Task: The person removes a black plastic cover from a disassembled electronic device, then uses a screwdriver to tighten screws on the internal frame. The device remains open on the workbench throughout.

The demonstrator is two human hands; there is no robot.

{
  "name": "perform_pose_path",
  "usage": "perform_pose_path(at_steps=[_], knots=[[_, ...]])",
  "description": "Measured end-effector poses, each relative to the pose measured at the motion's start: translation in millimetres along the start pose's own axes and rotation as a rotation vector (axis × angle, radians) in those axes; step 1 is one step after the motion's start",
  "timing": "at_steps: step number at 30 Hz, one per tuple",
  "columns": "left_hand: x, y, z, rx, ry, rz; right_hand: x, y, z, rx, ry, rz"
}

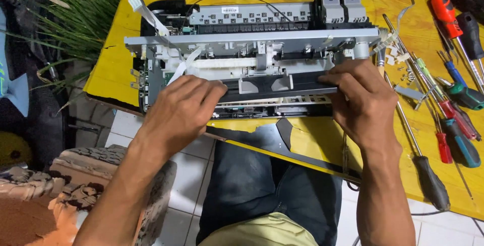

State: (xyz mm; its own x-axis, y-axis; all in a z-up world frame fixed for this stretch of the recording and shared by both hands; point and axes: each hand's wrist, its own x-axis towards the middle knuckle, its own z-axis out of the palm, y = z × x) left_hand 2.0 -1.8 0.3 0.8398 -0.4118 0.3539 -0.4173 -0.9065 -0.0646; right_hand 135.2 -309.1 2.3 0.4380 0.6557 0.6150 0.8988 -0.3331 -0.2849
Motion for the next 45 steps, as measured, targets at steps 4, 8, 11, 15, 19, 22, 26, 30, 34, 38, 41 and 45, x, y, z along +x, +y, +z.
perform_pose_path(at_steps=[4, 8, 11, 15, 19, 22, 26, 30, 34, 38, 41, 45], knots=[[5, -3, -6, -0.032, 0.056, 0.044, 3, -10, -4, 0.036, 0.024, 0.054], [9, -1, -9, -0.024, 0.061, 0.064, 0, -6, -4, 0.025, 0.061, 0.044], [7, 3, -10, 0.038, 0.048, 0.067, -3, -3, -6, 0.032, 0.032, 0.018], [5, 4, -9, 0.091, -0.017, 0.046, -11, 8, -8, -0.008, -0.03, -0.037], [4, 5, -10, 0.058, -0.034, 0.041, -12, 1, -12, -0.025, -0.041, -0.059], [6, 4, -13, 0.041, -0.01, 0.058, -14, -3, -15, -0.062, -0.065, -0.042], [5, 4, -11, 0.066, 0.01, 0.081, -10, -2, -18, -0.082, -0.074, -0.068], [5, 6, -11, 0.161, 0.014, 0.081, -7, 5, -15, -0.081, -0.057, -0.094], [-3, -7, 15, 0.112, 0.085, 0.086, -17, 34, 5, -0.091, 0.083, -0.1], [0, -17, -22, -0.256, -0.005, -0.046, -3, 42, 1, -0.159, -0.011, -0.155], [5, -18, -45, -0.456, -0.079, -0.084, -2, 38, -3, -0.197, -0.045, -0.139], [3, -21, -33, -0.348, -0.225, -0.046, -1, 16, -11, -0.247, -0.127, -0.067]])
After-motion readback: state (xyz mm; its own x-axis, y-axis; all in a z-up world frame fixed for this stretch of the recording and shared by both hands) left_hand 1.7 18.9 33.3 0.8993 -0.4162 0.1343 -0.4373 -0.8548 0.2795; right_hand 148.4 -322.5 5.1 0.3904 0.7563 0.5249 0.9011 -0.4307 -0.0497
